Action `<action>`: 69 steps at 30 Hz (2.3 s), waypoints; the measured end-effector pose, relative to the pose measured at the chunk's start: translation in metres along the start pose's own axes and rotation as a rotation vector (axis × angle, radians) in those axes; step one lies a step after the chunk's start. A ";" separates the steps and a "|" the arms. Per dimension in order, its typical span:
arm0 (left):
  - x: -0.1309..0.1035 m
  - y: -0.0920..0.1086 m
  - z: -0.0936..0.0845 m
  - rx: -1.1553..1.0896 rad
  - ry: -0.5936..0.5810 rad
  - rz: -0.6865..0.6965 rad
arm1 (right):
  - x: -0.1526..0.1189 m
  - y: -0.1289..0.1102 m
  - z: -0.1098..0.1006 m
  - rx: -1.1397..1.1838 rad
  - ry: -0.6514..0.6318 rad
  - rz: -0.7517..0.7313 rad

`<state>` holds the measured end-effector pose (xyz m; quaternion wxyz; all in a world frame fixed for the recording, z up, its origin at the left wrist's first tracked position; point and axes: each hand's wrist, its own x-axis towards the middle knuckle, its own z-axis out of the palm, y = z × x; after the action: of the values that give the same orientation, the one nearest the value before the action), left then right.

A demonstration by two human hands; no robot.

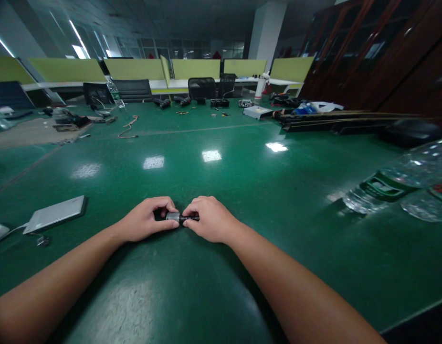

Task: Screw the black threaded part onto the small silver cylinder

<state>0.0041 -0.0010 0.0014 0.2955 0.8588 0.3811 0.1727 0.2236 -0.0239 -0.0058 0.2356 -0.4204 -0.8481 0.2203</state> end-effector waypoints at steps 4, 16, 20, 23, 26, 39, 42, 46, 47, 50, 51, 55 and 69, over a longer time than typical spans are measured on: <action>0.000 -0.001 0.000 0.004 -0.001 -0.003 | 0.000 0.000 -0.001 0.004 -0.001 -0.003; -0.001 -0.001 0.000 0.017 -0.006 0.000 | -0.003 0.002 -0.003 0.008 -0.007 -0.001; 0.000 -0.002 0.000 0.013 0.000 0.001 | -0.003 0.001 -0.004 0.006 -0.010 0.011; 0.001 -0.001 0.000 0.014 -0.001 0.002 | -0.003 0.001 -0.005 0.013 -0.017 0.018; 0.001 -0.001 0.000 0.014 -0.002 0.006 | -0.003 0.000 -0.006 0.012 -0.023 0.020; 0.000 0.001 -0.001 0.007 -0.003 -0.016 | -0.004 0.001 -0.008 -0.019 -0.033 0.012; 0.000 0.001 -0.001 0.005 -0.006 -0.021 | -0.004 0.002 -0.009 -0.042 -0.038 0.005; 0.000 0.000 0.000 0.017 -0.008 -0.020 | -0.005 0.003 -0.011 -0.058 -0.040 0.007; 0.000 0.000 0.000 0.020 -0.008 -0.020 | -0.006 0.003 -0.012 -0.062 -0.042 0.008; 0.001 0.000 0.000 0.021 -0.009 -0.023 | -0.008 0.005 -0.015 -0.073 -0.053 0.008; 0.001 0.000 -0.001 0.019 -0.009 -0.024 | -0.009 0.006 -0.016 -0.077 -0.055 0.007; 0.001 0.002 -0.001 0.015 -0.004 -0.029 | -0.010 0.008 -0.019 -0.090 -0.054 -0.002; 0.000 0.003 -0.002 0.017 0.002 -0.031 | -0.013 0.010 -0.031 -0.116 -0.087 0.054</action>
<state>0.0053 -0.0017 0.0045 0.2905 0.8551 0.3962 0.1656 0.2551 -0.0239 0.0100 0.1677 -0.4461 -0.8571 0.1953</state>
